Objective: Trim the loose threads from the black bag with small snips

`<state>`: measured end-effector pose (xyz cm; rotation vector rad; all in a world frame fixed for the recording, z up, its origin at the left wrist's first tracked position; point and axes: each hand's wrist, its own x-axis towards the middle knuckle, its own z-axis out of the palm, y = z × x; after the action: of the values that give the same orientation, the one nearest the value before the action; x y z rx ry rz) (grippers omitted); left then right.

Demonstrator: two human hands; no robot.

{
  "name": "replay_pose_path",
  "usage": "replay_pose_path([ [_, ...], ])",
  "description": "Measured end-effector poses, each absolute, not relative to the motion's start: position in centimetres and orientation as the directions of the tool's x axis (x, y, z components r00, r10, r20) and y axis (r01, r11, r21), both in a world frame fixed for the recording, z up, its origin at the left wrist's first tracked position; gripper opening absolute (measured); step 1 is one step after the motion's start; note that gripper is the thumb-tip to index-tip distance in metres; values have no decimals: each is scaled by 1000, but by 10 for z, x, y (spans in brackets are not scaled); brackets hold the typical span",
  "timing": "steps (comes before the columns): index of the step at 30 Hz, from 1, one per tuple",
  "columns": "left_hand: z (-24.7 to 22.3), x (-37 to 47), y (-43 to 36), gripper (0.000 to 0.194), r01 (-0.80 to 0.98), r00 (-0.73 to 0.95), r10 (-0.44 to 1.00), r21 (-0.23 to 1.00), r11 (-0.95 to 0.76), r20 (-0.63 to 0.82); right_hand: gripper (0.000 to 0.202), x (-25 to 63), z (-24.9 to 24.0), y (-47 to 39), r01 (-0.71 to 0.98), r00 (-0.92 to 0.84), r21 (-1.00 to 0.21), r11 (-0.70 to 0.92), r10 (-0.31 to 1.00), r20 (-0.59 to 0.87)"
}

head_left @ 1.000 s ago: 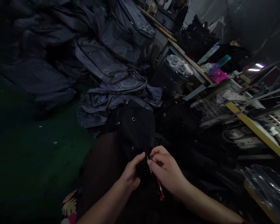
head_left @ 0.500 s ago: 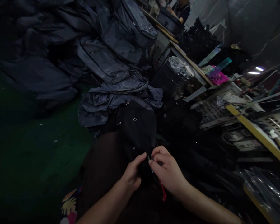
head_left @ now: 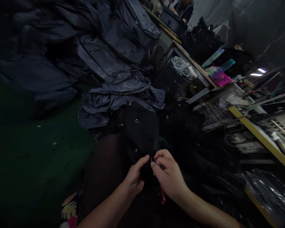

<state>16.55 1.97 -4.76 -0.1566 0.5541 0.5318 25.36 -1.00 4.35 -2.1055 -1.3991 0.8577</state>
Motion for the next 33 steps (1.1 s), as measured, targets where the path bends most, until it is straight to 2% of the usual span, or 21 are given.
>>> replay_pose_path([
  [15, -49, 166, 21, 13, -554, 710, 477, 6, 832, -518, 18, 263, 52, -9, 777, 52, -609, -157, 981, -187],
  [23, -48, 165, 22, 15, -529, 716, 444, -2, 849, -539, 26, 262, 47, -6, 699, 162, -660, -275, 960, -229],
  [33, -49, 165, 23, 17, -523, 725, 432, -21, 852, -537, 25, 265, 47, -5, 694, 120, -677, -244, 967, -226],
])
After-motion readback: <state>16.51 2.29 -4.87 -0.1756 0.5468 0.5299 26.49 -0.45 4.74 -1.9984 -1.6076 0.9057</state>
